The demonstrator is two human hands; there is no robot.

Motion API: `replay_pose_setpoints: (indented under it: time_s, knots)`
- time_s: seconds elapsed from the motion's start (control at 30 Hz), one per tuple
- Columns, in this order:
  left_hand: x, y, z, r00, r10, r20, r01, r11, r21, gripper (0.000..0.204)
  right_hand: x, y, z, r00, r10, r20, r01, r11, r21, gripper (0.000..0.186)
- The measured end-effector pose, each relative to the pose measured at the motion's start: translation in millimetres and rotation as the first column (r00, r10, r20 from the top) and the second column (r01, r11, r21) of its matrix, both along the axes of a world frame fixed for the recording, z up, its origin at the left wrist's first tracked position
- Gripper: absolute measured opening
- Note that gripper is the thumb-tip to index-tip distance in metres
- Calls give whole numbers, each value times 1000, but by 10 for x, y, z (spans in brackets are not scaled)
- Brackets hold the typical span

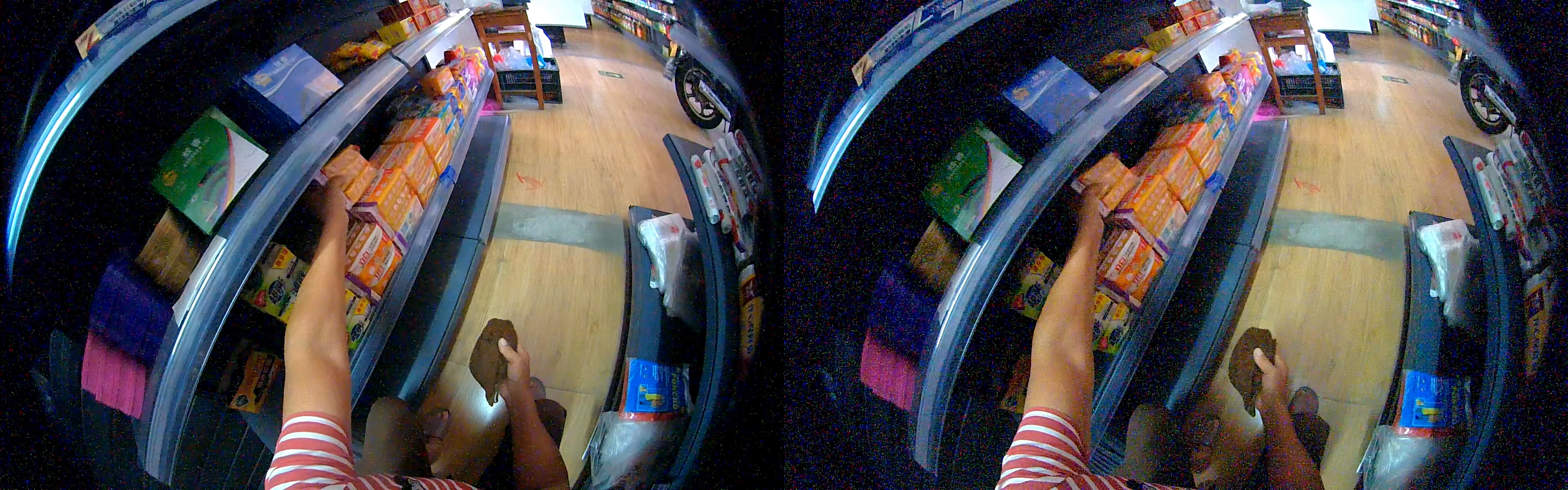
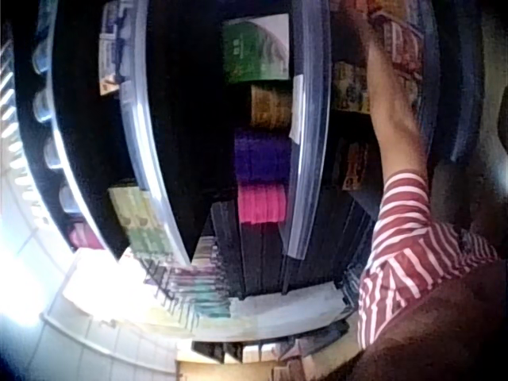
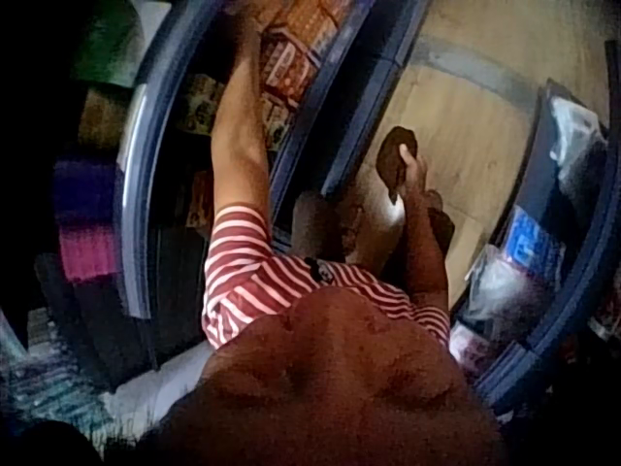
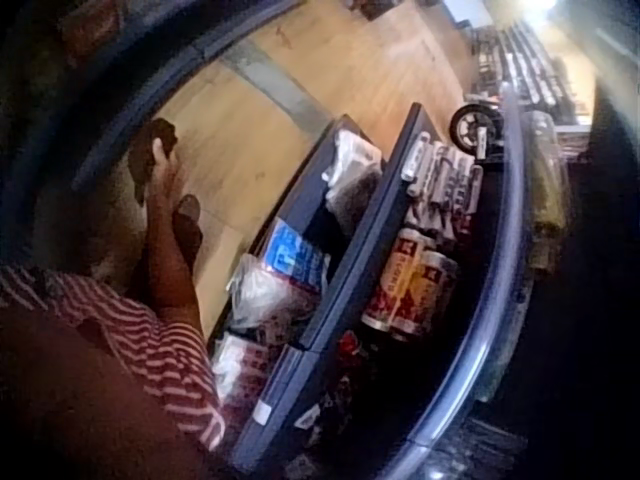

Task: The person sits on the floor and wipes the lower shelves of a store with a brown cloth. They pick up various items such as pink plastic containers, boxes of detergent, and snack packages, wipe them individually, and place them back on the shelves.

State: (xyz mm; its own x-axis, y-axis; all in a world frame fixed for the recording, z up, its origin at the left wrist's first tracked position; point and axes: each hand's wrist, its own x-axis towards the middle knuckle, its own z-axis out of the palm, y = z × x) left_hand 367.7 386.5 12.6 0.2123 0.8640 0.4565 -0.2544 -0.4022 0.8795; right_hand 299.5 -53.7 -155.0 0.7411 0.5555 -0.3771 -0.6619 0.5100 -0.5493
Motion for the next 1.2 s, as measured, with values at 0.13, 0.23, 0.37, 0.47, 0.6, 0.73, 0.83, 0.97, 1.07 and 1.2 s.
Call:
replay_pose_setpoints:
  time_s: [0.13, 0.23, 0.37, 0.47, 0.6, 0.73, 0.83, 0.97, 1.07, 1.2]
  knots:
    - [8, -155, 43, 933, -280, 227, 324, 927, -189, 54, 16, -19, 62, 1000, -10, -13, 10, 1000, 16, 26]
    - [-46, -664, 239, 807, -372, 460, 517, 821, -244, 49, 2, -1, 122, 999, -38, -9, 38, 999, 29, 25]
    - [-348, -1435, 402, 749, -388, 537, 639, 639, -429, 39, -47, 50, 190, 999, -39, -14, 40, 997, 63, 25]
    - [-729, -2231, 451, 713, -442, 544, 684, 609, -401, 42, -89, 44, 282, 1000, -13, -27, 14, 998, 53, 27]
    - [-1226, -2718, 237, 665, -502, 553, 747, 473, -468, 50, -135, -13, 262, 1000, -7, -23, 9, 996, 91, 29]
    - [-1808, -3066, 14, 660, -506, 555, 749, 387, -538, 58, -139, -213, 180, 999, 6, 43, -12, 991, 133, 30]
    - [-2176, -3252, -126, 599, -541, 590, 797, 334, -503, 61, -179, -427, 124, 997, -11, 71, -4, 978, 208, 32]
    - [-2557, -3527, -191, 525, -510, 681, 846, 229, -482, 64, -417, -699, 412, 986, -92, 136, 54, 964, 261, 36]
    - [-2716, -3673, -298, 505, -481, 717, 857, 177, -484, 64, -706, -902, 797, 958, -193, 212, 133, 954, 269, 40]
    - [-2823, -3815, -382, 477, -410, 778, 870, 96, -483, 64, -1124, -993, 1264, 909, -314, 275, 227, 925, 305, 44]
